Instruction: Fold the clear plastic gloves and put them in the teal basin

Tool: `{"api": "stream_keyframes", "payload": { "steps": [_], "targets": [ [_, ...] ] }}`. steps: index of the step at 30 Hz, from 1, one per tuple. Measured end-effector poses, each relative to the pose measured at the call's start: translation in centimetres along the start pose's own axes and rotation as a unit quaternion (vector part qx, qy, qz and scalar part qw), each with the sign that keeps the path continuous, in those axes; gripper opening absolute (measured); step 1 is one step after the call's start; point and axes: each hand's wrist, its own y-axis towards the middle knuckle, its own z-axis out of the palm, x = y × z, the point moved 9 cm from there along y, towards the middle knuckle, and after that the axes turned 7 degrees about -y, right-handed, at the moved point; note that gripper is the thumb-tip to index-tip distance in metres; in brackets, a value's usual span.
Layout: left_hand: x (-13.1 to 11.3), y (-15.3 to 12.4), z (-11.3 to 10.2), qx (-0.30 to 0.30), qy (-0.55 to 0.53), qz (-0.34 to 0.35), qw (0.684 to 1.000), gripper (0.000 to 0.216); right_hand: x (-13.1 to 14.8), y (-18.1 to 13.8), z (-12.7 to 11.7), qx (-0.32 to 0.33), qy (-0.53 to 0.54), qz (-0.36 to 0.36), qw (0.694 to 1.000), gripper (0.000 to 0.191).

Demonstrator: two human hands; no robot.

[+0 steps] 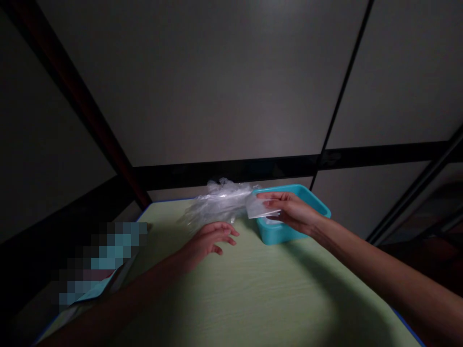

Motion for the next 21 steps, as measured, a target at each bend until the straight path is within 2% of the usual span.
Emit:
{"api": "stream_keyframes", "payload": {
  "steps": [3, 7, 10, 15, 21],
  "targets": [
    [1.0, 1.4, 0.5, -0.007, -0.044, -0.027, 0.999, 0.019, -1.0, 0.5, 0.5, -0.004, 0.027, 0.041, 0.999, 0.016],
    [2.0, 3.4, 1.5, -0.021, -0.087, -0.054, 0.995, 0.025, -1.1, 0.3, 1.4, 0.006, 0.05, 0.06, 0.997, 0.019],
    [2.0, 4.7, 2.7, -0.037, -0.116, -0.055, 0.991, 0.022, -0.7, 0.3, 0.7, 0.001, 0.05, 0.058, 0.997, 0.02],
    [1.7, 6.6, 4.0, -0.069, -0.173, -0.044, 0.981, 0.016, 1.3, 0.0, -4.3, -0.075, 0.013, -0.003, 0.997, 0.02],
    [1.6, 8.0, 4.5, -0.068, -0.222, -0.027, 0.972, 0.015, 1.8, -1.4, -9.6, -0.113, -0.022, -0.007, 0.993, 0.018]
  ]
}}
